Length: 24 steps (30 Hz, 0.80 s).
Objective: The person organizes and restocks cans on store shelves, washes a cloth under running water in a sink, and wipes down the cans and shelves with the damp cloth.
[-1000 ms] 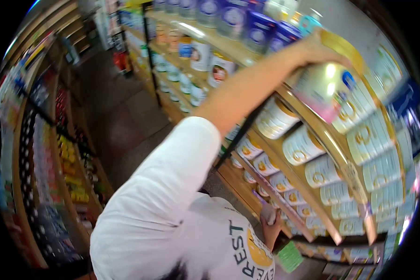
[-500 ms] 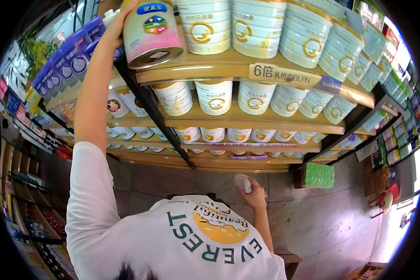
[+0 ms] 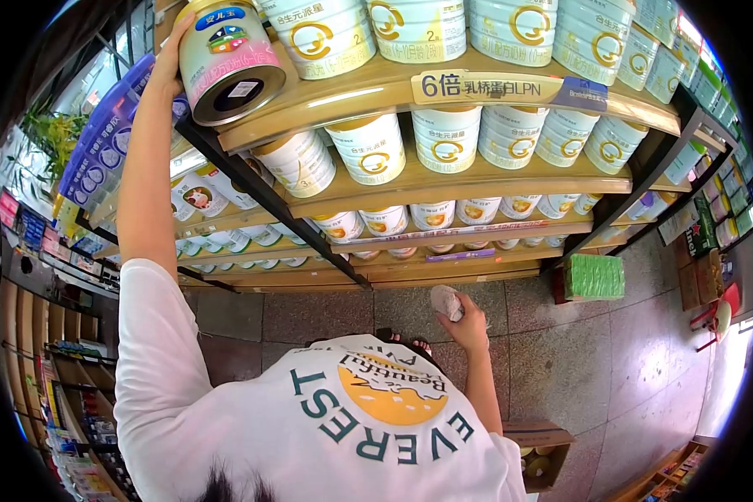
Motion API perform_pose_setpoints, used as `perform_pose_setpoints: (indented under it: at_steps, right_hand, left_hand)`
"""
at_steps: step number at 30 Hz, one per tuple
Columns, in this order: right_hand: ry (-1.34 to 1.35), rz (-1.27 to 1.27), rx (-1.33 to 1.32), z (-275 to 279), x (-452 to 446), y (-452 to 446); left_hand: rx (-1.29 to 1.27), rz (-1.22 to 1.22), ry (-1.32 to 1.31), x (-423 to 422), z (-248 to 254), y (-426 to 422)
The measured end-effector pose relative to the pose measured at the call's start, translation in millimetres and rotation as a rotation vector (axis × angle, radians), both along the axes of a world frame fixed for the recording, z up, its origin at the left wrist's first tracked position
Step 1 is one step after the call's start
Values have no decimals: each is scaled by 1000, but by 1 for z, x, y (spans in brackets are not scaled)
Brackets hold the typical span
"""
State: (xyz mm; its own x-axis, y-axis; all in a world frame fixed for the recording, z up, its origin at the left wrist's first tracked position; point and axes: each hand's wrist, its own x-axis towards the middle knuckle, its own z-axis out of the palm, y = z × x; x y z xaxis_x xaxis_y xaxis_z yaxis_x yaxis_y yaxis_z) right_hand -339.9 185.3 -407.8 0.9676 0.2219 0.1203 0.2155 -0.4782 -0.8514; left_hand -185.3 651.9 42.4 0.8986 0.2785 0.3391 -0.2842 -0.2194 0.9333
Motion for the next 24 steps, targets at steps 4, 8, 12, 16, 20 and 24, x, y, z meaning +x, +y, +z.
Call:
perform_pose_setpoints:
  at_steps: [4,8,12,16,20,24]
  right_hand:
    - [11,-12,-20,6,-1,2]
    - [12,59,-29,9,1,3]
    - [-13,108,-109,29,19,14]
    - [-294,297,-161,124,68,79]
    - [-627,334,6,246,108,161]
    - [-337,358,-132,327,108,190]
  left_hand:
    - [-66,-3,-57,-12,-5,-7]
    - [-124,26,-362,-32,-19,-22]
    - [-271,-111,-458,-49,-21,-29]
    - [-333,-243,-576,-47,-23,-24]
    - [-460,-416,-538,-56,-23,-49]
    - [-446,-268,-522,-60,-21,-67]
